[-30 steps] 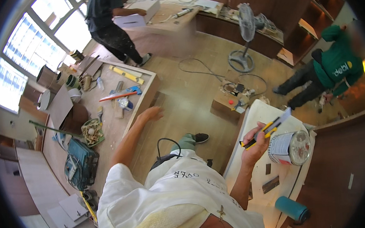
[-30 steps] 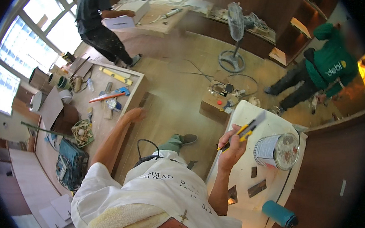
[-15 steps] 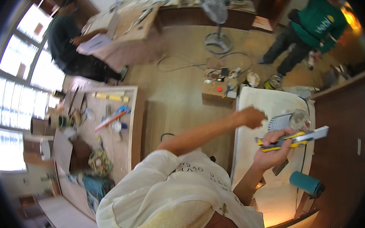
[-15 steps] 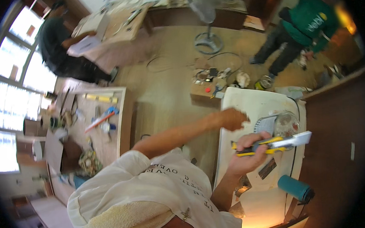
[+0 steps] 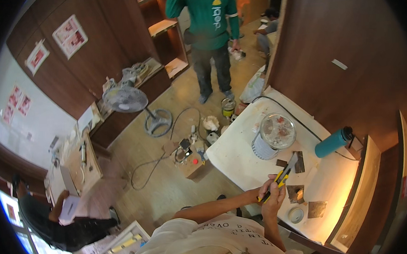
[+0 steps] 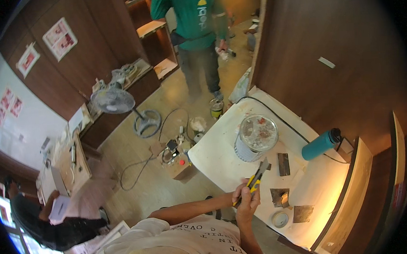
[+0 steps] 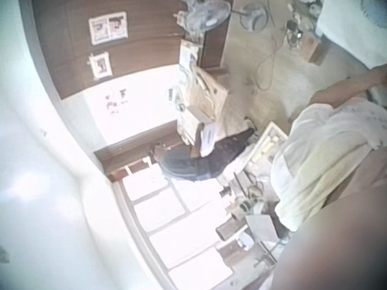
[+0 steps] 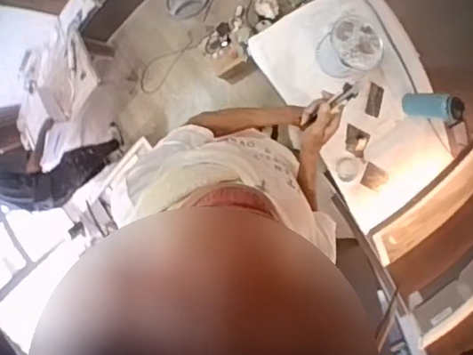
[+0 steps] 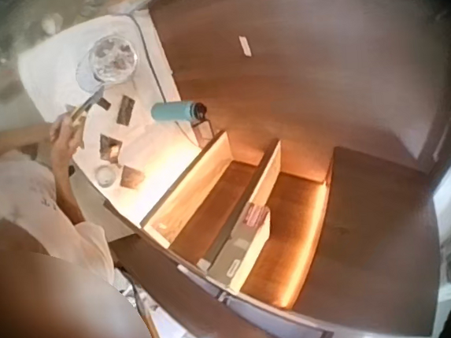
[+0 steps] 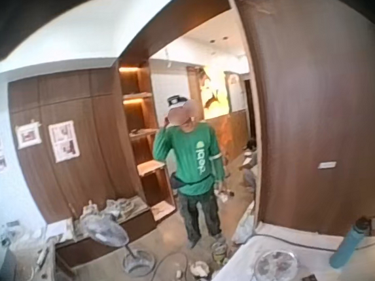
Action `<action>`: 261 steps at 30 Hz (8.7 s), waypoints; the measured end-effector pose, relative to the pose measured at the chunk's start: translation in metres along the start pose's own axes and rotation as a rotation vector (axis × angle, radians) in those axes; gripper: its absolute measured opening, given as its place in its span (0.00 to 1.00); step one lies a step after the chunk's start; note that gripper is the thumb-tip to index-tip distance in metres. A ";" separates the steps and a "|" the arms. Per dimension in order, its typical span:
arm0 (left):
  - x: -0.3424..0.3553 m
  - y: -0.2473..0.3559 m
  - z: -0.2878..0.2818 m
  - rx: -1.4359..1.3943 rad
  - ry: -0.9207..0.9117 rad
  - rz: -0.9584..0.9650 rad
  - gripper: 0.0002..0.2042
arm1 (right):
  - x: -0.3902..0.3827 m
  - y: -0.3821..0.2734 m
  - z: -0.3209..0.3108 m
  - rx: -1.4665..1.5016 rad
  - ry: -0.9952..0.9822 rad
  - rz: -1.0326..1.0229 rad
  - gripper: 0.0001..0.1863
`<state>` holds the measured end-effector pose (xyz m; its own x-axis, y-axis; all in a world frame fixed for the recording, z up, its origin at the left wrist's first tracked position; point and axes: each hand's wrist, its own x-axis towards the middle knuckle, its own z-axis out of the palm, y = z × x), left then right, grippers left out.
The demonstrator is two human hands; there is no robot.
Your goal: The person uses a utility knife to trim the edge of a curved wooden cabinet or countertop. They repeatedly run the blade along the seam, occasionally pausing to adjust their grip or reposition the tool.
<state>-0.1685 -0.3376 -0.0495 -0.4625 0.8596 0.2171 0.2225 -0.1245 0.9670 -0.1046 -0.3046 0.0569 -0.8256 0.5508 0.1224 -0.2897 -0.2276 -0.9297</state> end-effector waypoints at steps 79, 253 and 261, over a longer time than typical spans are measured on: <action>0.227 0.025 0.308 0.423 -0.344 0.229 0.12 | -0.116 0.025 -0.379 -0.797 0.962 0.130 0.15; 0.046 -0.067 0.193 0.056 -0.159 -0.419 0.25 | 0.033 -0.037 -0.190 -0.452 -0.312 -0.147 0.24; 0.035 -0.082 0.179 0.073 0.053 -0.473 0.17 | 0.062 -0.031 -0.167 -0.467 -0.345 -0.230 0.24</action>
<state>-0.0494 -0.2085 -0.1448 -0.5706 0.7866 -0.2360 0.0359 0.3110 0.9497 -0.0656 -0.1296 0.0355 -0.8985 0.2355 0.3704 -0.3008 0.2842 -0.9104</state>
